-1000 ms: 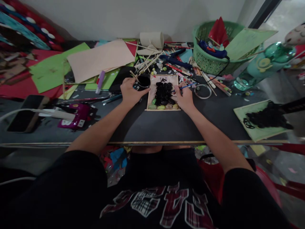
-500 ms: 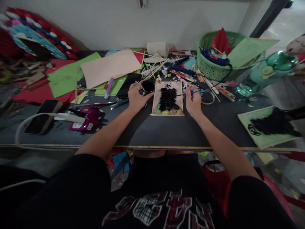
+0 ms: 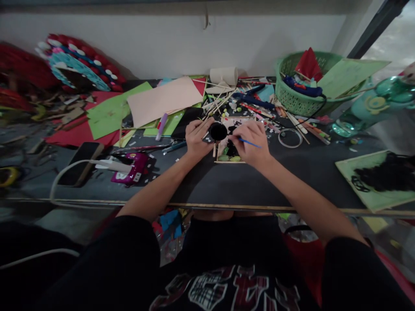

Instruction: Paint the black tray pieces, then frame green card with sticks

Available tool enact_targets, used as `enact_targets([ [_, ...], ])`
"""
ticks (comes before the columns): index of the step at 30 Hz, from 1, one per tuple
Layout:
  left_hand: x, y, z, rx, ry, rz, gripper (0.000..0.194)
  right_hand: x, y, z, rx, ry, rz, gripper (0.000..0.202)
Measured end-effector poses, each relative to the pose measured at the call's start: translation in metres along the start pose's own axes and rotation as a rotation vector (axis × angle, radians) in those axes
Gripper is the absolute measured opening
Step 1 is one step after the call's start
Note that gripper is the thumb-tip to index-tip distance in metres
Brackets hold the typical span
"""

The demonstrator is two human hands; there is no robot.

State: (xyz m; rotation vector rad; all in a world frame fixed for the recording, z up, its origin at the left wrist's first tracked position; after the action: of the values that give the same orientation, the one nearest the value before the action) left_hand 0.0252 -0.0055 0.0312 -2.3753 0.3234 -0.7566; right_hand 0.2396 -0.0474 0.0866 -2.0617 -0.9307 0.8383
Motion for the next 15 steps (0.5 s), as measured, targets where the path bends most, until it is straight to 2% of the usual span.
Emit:
enact_targets([
  [3, 0.001, 0.001, -0.002, -0.023, -0.003, -0.040, 0.059, -0.001, -0.006, 0.021, -0.153, 0.029, -0.026, 0.036],
  [5, 0.001, 0.001, -0.001, -0.037, -0.008, -0.061, 0.058, 0.001, -0.007, 0.029, -0.184, 0.048, -0.027, 0.037],
  [15, 0.004, 0.001, 0.000, -0.056, -0.015, -0.056, 0.058, 0.004, -0.009, 0.032, -0.113, 0.019, 0.012, 0.039],
])
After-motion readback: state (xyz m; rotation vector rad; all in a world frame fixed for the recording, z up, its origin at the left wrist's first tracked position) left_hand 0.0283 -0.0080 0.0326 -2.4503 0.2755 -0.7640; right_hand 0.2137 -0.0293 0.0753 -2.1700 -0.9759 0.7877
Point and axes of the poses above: each hand's wrist, its own y-axis away from the middle knuckle, its own z-axis out of the palm, x = y × z, the point moved 2 cm from there along -y, towards the middle knuckle, and after that the axes turned 12 degrees about -z, right-handed, at the moved point
